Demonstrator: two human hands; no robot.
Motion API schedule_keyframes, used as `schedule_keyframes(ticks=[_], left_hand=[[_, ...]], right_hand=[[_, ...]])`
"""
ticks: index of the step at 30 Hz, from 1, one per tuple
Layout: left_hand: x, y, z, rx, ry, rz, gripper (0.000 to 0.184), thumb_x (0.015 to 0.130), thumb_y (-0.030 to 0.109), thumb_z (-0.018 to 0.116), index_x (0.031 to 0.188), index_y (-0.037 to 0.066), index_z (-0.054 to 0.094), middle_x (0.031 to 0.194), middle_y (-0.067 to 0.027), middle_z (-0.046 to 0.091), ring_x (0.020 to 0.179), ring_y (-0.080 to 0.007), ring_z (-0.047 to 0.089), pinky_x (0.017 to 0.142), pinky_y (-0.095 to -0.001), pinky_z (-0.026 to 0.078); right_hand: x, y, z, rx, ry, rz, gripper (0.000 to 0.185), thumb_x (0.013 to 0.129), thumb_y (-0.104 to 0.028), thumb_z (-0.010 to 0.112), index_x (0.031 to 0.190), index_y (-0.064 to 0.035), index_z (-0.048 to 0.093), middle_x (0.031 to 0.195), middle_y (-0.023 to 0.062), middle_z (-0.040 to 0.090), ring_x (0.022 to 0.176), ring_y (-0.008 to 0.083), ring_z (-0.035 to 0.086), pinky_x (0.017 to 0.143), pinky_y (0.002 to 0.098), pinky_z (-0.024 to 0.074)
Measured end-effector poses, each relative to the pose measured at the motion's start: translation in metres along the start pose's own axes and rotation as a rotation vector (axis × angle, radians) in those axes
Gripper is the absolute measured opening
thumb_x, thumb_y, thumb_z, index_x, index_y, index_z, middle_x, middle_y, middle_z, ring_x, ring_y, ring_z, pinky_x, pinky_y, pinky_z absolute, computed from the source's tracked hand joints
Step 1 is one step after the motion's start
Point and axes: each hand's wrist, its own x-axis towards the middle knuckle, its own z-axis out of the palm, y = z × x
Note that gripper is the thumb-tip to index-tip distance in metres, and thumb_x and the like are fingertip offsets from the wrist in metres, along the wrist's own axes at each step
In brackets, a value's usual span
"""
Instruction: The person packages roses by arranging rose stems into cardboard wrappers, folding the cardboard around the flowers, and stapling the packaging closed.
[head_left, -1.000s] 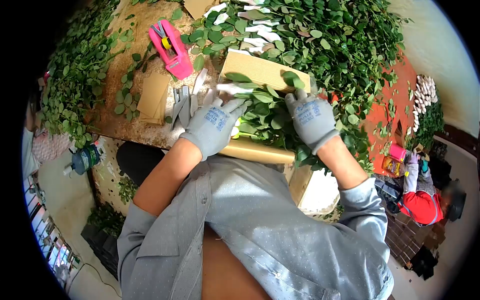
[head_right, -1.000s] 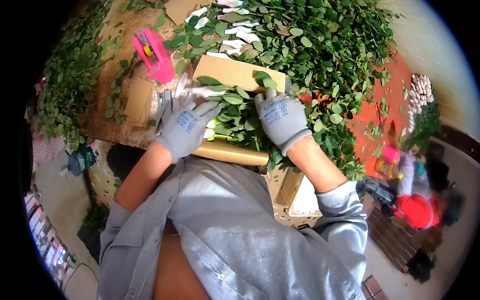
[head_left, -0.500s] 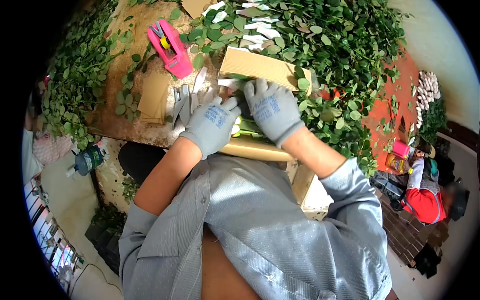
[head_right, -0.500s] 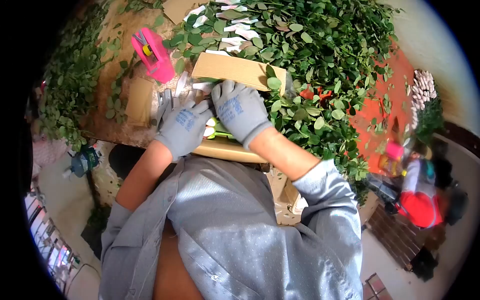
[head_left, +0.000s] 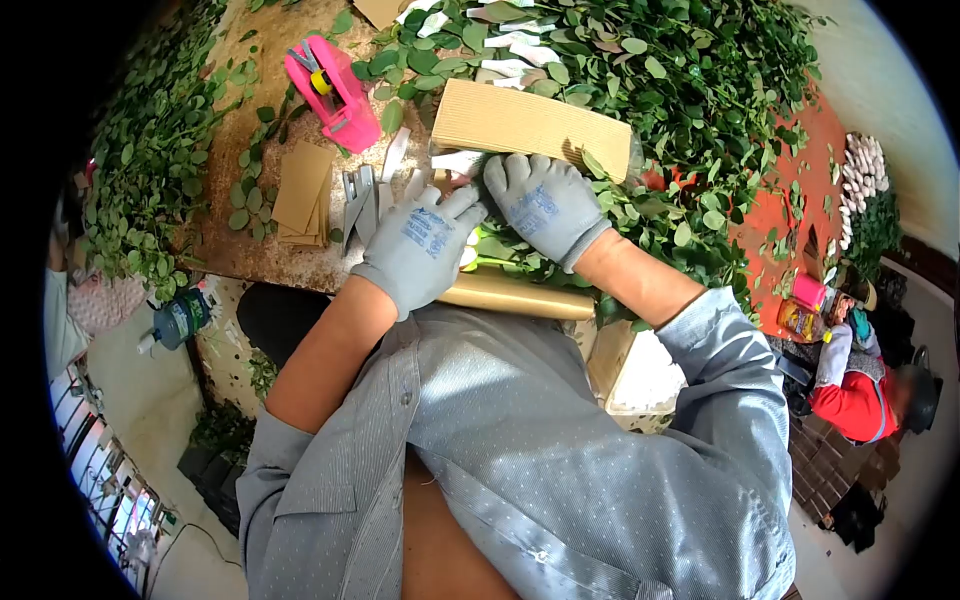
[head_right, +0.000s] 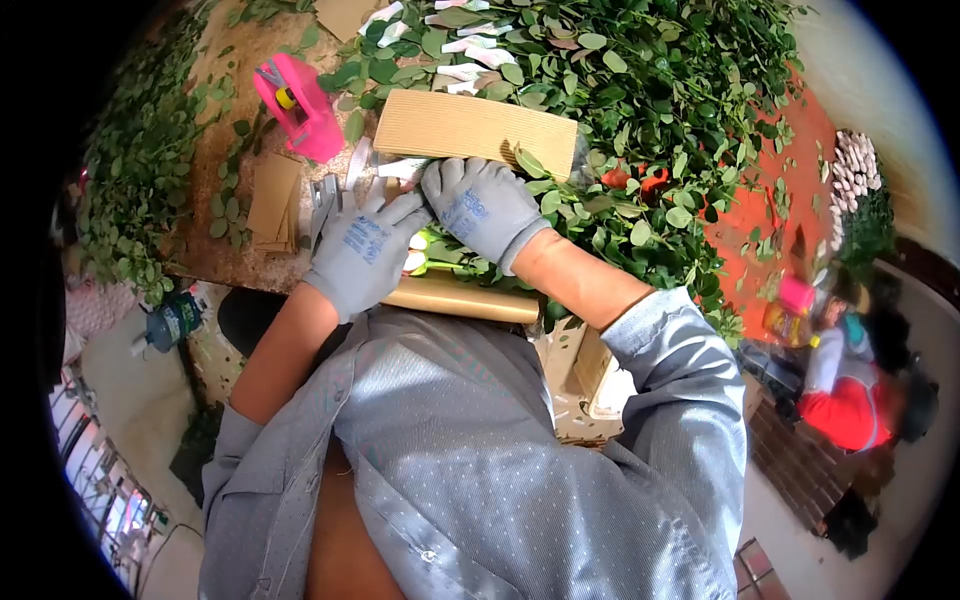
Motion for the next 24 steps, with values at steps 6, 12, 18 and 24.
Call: schedule_keyframes(ticks=[6, 12, 18, 24], left_hand=[[0.023, -0.015, -0.015, 0.125, 0.110, 0.050, 0.024, 0.086, 0.019, 0.066, 0.108, 0.012, 0.062, 0.106, -0.0042, 0.059, 0.102, -0.0233, 0.062, 0.103, -0.0424, 0.048], [0.037, -0.024, -0.001, 0.402, 0.172, -0.054, 0.019, 0.084, 0.015, 0.064, 0.103, 0.013, 0.062, 0.098, -0.0052, 0.057, 0.097, -0.0226, 0.061, 0.073, -0.0379, 0.051], [0.045, -0.018, -0.008, 0.483, -0.037, -0.125, 0.014, 0.088, 0.019, 0.062, 0.100, 0.013, 0.062, 0.099, -0.0056, 0.058, 0.097, -0.0233, 0.062, 0.071, -0.0393, 0.052], [0.030, -0.021, -0.015, 0.452, 0.042, -0.045, 0.014, 0.086, 0.015, 0.062, 0.100, 0.012, 0.063, 0.097, -0.0066, 0.059, 0.094, -0.0260, 0.065, 0.074, -0.0402, 0.054]], right_hand=[[0.003, 0.000, 0.000, -0.025, -0.082, 0.000, 0.019, 0.092, -0.020, 0.061, 0.105, -0.0076, 0.061, 0.089, 0.0059, 0.058, 0.075, 0.0192, 0.065, 0.056, 0.0327, 0.0539], [0.003, 0.002, -0.002, -0.070, -0.109, -0.032, 0.020, 0.092, -0.020, 0.060, 0.107, -0.0062, 0.060, 0.089, 0.0069, 0.057, 0.076, 0.0208, 0.064, 0.057, 0.0331, 0.0540], [0.000, 0.006, 0.002, -0.050, -0.060, -0.060, 0.023, 0.092, -0.019, 0.060, 0.110, -0.0050, 0.060, 0.089, 0.0069, 0.058, 0.077, 0.0216, 0.065, 0.058, 0.0341, 0.0548], [-0.003, 0.006, 0.020, 0.086, -0.245, 0.026, 0.024, 0.092, -0.019, 0.060, 0.112, -0.0052, 0.060, 0.092, 0.0081, 0.059, 0.081, 0.0228, 0.065, 0.061, 0.0352, 0.0546]])
